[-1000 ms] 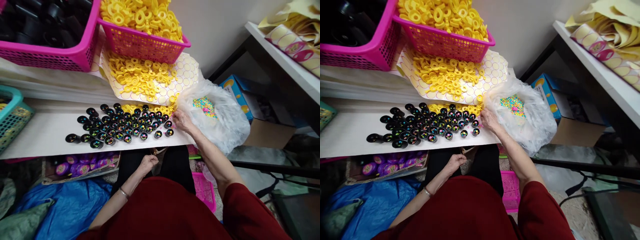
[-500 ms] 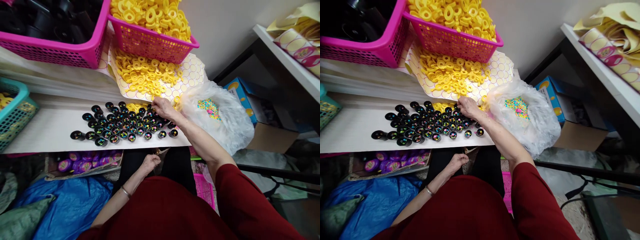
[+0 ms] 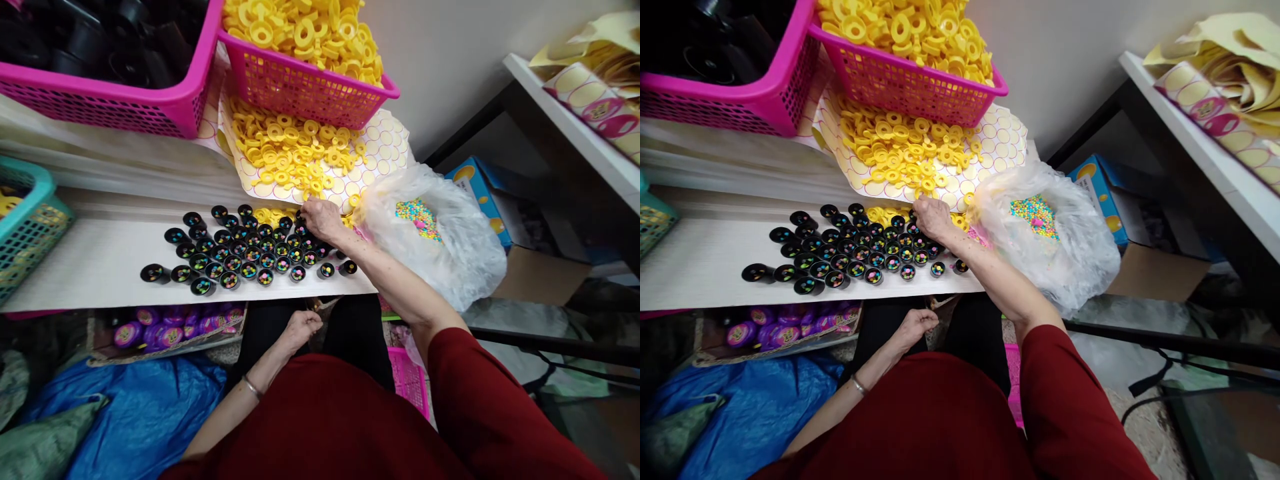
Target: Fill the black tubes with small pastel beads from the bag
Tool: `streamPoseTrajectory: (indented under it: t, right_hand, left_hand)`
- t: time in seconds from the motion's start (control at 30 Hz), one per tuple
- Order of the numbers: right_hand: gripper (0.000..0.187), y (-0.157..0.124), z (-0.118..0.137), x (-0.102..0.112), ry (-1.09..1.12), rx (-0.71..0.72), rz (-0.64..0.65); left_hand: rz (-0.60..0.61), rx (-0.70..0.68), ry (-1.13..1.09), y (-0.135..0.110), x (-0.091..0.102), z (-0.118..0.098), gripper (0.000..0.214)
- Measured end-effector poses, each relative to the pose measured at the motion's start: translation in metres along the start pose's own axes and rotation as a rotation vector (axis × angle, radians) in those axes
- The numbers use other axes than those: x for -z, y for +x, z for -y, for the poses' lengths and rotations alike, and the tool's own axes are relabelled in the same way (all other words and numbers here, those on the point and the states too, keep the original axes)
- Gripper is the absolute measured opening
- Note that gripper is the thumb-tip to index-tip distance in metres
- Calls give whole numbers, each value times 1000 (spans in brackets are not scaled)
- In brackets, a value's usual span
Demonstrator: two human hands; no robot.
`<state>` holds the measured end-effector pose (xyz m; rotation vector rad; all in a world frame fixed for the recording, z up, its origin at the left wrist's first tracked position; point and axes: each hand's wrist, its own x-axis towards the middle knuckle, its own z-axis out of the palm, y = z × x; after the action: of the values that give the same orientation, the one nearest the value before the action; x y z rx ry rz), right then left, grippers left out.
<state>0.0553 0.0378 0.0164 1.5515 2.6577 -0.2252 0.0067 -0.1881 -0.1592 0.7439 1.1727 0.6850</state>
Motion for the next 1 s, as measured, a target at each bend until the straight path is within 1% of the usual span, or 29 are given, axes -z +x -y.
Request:
streamPoseTrajectory:
  t: [0.3,0.43,0.53,0.6,0.67,0.7,0.73,0.8,0.9,1.0]
  right_hand:
    - [33,1,5,4,-33,26,36]
    - [26,6,1,1,39,26,15]
    - [19,8,-12,2,216,80,-79]
    - [16,2,-26,5,393,87,-212]
    - [16,-16,-44,8,570,53,-344]
    - [16,-28,-55,8,641,24,-387]
    - [17,-43,-65,6,692,-10,-410]
    - [18,-76,-86,-2,726,-85,-404]
    - [19,-124,-108,-27,633,-205,-345]
    - [18,-155,-117,-56,450,-308,-320]
  left_hand:
    - [-1,-11,-17,1,0,2,22]
    - [-14,-19,-21,0,0,1,25]
    - [-28,-17,-15,0,0,-1,26]
    - [-37,-16,-7,-1,1,-3,26]
    - [-40,-16,2,-1,2,-5,25]
    - [-40,-16,6,-1,3,-5,25]
    - [-40,-17,11,-1,3,-6,25]
    - [-42,-15,21,-1,3,-7,25]
    - [-51,-3,43,0,2,-10,26]
    - [-59,15,70,1,0,-11,28]
